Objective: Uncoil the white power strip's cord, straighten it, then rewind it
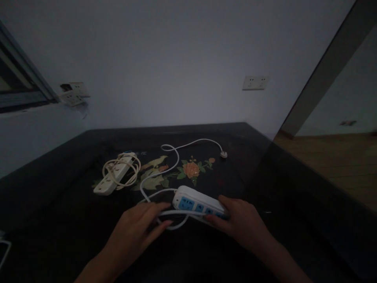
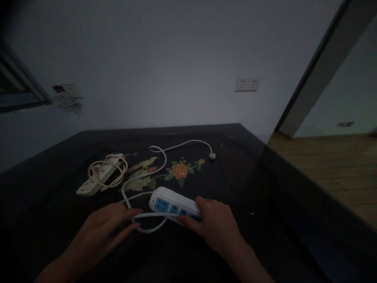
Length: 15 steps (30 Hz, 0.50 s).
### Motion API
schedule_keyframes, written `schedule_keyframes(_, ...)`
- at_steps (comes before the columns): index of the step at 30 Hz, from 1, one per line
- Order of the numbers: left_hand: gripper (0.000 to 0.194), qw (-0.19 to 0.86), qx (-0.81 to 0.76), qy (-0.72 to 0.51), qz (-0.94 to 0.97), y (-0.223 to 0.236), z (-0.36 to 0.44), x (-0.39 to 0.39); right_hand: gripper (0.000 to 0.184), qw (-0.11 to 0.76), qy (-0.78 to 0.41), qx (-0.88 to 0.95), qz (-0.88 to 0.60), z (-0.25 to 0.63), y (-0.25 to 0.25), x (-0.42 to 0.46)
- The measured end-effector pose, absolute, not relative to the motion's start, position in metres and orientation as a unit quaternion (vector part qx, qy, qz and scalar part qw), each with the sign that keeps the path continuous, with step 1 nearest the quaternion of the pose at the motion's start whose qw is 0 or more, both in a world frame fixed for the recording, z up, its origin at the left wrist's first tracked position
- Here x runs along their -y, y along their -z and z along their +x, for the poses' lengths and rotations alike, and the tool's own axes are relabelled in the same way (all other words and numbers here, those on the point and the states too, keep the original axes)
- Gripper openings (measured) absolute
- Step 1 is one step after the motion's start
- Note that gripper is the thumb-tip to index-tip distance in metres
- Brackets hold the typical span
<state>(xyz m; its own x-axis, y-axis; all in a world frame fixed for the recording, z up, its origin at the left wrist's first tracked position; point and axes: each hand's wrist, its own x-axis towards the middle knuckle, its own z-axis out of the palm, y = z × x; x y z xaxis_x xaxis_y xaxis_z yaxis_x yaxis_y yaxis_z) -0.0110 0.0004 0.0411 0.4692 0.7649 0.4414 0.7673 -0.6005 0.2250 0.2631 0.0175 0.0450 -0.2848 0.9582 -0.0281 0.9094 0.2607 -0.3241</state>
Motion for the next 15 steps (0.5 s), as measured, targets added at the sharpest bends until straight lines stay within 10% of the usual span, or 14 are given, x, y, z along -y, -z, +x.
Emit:
schedule_keyframes(6,0.011,0.156,0.252,0.301,-0.906,-0.086,-0.001,-0.002,0.04,0.049,-0.148,0.816,-0.557,0.257,-0.05,-0.008)
schedule_keyframes(15,0.046,-0.167,0.217,0.321,-0.907,-0.104,0.037,-0.036,0.057,0.114,-0.169,0.895,-0.396,0.247,-0.039,0.008)
